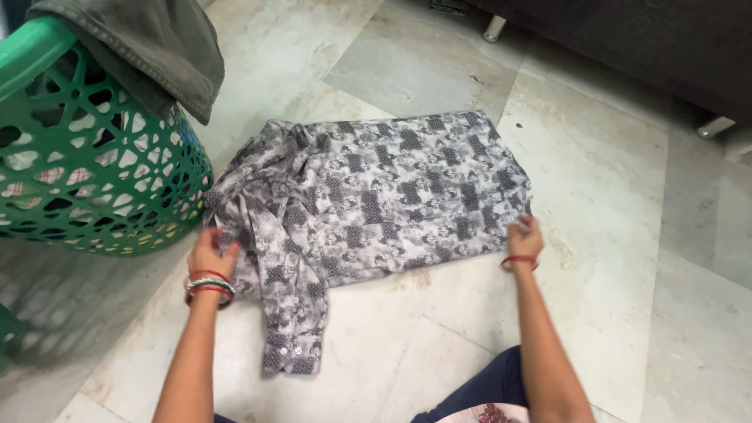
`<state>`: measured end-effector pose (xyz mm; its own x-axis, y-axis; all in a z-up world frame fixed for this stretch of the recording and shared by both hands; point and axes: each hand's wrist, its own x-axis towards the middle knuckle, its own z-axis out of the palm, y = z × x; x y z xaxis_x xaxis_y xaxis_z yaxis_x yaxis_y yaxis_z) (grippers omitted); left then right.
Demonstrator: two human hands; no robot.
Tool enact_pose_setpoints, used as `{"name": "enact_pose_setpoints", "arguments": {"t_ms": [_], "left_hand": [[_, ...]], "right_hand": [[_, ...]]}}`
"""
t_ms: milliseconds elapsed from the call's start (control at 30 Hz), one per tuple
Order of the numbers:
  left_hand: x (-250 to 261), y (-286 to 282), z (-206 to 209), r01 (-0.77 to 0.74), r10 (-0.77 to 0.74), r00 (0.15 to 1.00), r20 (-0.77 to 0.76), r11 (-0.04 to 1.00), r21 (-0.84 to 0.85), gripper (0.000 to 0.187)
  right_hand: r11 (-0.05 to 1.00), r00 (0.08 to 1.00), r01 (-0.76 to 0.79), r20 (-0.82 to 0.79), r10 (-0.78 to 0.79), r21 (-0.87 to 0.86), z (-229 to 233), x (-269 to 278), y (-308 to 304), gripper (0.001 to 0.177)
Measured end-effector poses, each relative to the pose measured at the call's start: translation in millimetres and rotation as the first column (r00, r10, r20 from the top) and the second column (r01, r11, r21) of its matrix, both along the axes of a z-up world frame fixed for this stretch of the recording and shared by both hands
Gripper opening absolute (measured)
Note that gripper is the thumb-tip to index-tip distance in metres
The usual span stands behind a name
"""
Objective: The person takes a patterned shirt from a green laundry basket, lays it on the floor, and folds it neatly by hand. After folding the first shirt, the person reaches back into the basket and begins handling a second striped shirt.
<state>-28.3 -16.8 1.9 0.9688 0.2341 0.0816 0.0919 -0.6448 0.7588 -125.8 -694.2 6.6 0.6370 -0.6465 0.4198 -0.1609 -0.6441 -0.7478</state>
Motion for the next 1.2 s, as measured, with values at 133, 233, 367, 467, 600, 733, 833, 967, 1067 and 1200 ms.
{"name": "enact_pose_setpoints", "arguments": {"t_ms": [133, 233, 367, 467, 600, 733, 833, 967, 1067, 1200], "left_hand": [[-53, -41, 9, 0.060, 0.117, 0.810, -0.575, 0.958, 0.280, 0.059], [-88, -74, 7, 0.030, 0.224, 0.810, -0.542, 0.907, 0.420, 0.084], [-113, -98, 1, 0.018, 0.224, 0.858, -0.463, 0.887, 0.461, 0.083], [-122, -101, 4, 0.011, 0.194, 0.906, -0.377, 0.878, 0.479, 0.085], [-128, -95, 21, 0.072, 0.186, 0.855, -0.484, 0.882, 0.466, 0.083], [-124, -99, 60, 0.132, 0.159, 0.775, -0.612, 0.906, 0.403, 0.081], [-124, -100, 91, 0.168, 0.119, 0.804, -0.582, 0.895, 0.414, 0.077], [-116, -92, 146, 0.169, 0.142, 0.795, -0.589, 0.881, 0.441, 0.074], [-119, -73, 199, 0.153, 0.172, 0.811, -0.559, 0.860, 0.487, 0.074], [-136, -45, 263, 0.169, 0.237, 0.810, -0.536, 0.782, 0.601, 0.069]], "right_hand": [[0.959, 0.974, -0.224, -0.079, 0.213, -0.175, -23, -6, 45, 0.024], [0.951, 0.960, -0.266, -0.137, 0.245, -0.156, -28, 7, 54, 0.026], [0.966, 0.946, -0.204, -0.285, 0.152, -0.159, -39, 7, 50, 0.030], [0.961, 0.896, -0.219, -0.425, 0.129, -0.170, -50, 6, 52, 0.044], [0.916, 0.844, -0.324, -0.511, 0.165, -0.238, -66, 8, 81, 0.059], [0.800, 0.825, -0.473, -0.504, 0.256, -0.369, -64, 3, 98, 0.065], [0.767, 0.812, -0.505, -0.519, 0.268, -0.395, -65, -12, 88, 0.064], [0.799, 0.812, -0.482, -0.525, 0.255, -0.358, -58, -26, 58, 0.060], [0.826, 0.800, -0.455, -0.561, 0.214, -0.333, -55, -32, 51, 0.057], [0.824, 0.800, -0.413, -0.587, 0.125, -0.387, -58, -29, 68, 0.055]]}}
